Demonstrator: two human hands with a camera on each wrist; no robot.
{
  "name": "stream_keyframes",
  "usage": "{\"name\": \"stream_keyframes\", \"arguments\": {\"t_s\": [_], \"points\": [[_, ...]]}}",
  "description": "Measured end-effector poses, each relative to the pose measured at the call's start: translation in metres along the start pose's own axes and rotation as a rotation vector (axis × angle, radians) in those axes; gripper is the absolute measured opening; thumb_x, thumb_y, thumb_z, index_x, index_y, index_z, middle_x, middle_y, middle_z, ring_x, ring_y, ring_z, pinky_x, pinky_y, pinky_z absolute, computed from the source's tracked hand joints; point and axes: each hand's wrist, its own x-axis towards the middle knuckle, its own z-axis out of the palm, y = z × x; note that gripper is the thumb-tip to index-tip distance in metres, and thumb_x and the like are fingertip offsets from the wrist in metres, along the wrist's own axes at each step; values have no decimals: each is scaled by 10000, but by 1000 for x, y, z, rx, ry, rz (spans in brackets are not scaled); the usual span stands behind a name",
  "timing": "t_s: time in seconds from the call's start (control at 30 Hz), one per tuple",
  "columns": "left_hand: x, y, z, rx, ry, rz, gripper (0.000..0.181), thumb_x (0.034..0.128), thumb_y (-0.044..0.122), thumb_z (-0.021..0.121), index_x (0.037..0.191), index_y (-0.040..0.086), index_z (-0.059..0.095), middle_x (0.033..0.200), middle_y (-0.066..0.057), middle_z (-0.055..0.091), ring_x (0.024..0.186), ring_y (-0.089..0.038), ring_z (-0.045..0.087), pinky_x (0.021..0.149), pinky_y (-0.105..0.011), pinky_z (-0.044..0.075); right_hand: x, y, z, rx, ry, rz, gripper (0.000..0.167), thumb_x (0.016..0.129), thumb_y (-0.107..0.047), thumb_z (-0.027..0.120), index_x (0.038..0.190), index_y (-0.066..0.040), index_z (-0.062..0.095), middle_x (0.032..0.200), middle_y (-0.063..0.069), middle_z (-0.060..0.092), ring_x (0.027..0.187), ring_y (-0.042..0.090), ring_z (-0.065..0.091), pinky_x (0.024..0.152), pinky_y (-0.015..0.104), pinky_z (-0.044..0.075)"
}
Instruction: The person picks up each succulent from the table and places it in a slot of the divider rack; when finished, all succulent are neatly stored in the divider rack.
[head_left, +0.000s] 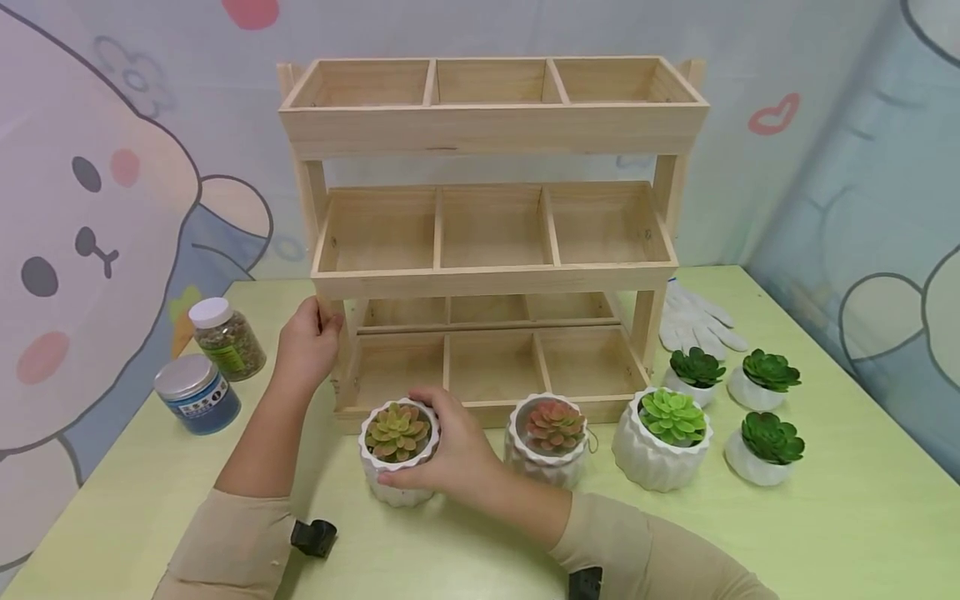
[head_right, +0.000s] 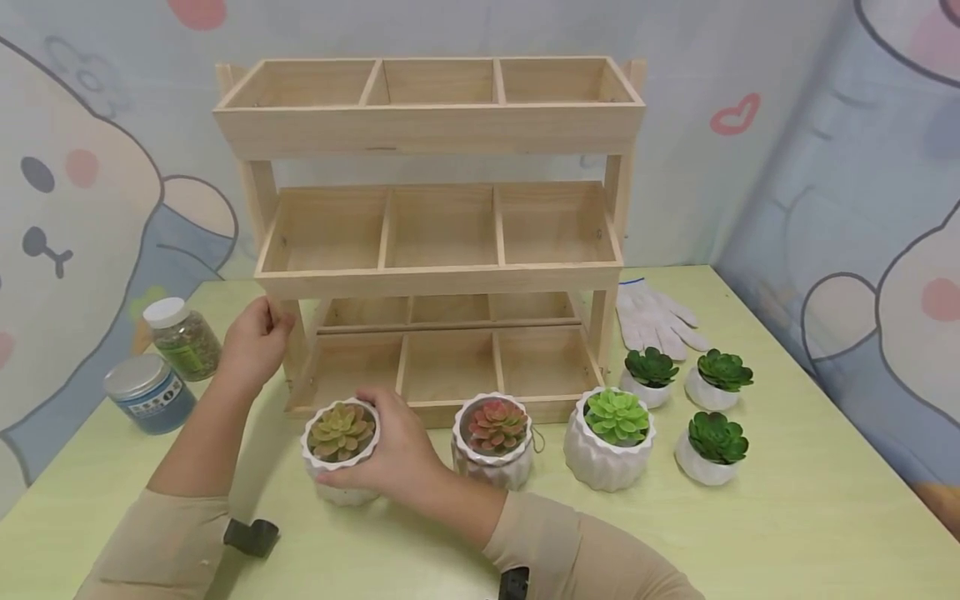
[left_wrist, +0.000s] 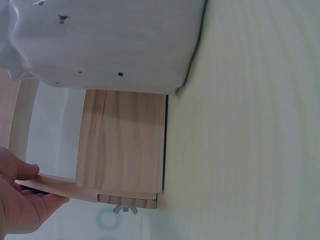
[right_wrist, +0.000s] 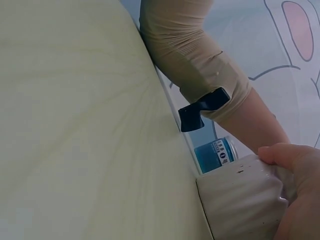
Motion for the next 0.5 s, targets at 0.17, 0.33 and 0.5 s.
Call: {"name": "stream_keyframes", "arguments": {"t_s": [0.17, 0.33, 0.5], "points": [[-1, 0, 1, -5, -19, -12, 377, 1004, 123, 409, 1321, -79, 380, 1254, -294, 493, 1164, -422, 477, 932, -528, 423, -2, 1, 1, 15, 15, -6, 879, 549, -245, 923, 1283, -77, 470, 1171, -26, 555, 1055, 113, 534, 937, 296, 441], [-1, 0, 0, -1, -21, -17, 381, 1007, 136, 407, 1323, -74, 380, 1261, -293, 489, 1162, -428, 477, 922, -532, 431, -1, -4, 0, 28, 24, -9, 872, 542, -243, 925, 1278, -90, 483, 1162, -43, 562, 1039, 99, 543, 918, 282, 452], [-1, 0, -1, -1, -15, -17, 387, 1005, 136, 414, 1328, -74, 379, 1262, -292, 493, 1163, -425, 478, 929, -527, 427, 3, -17, -3, 57, 44, -20, 865, 536, -233, 927, 1282, -101, 509, 1174, -48, 570, 1047, 100, 544, 910, 272, 453]]}}
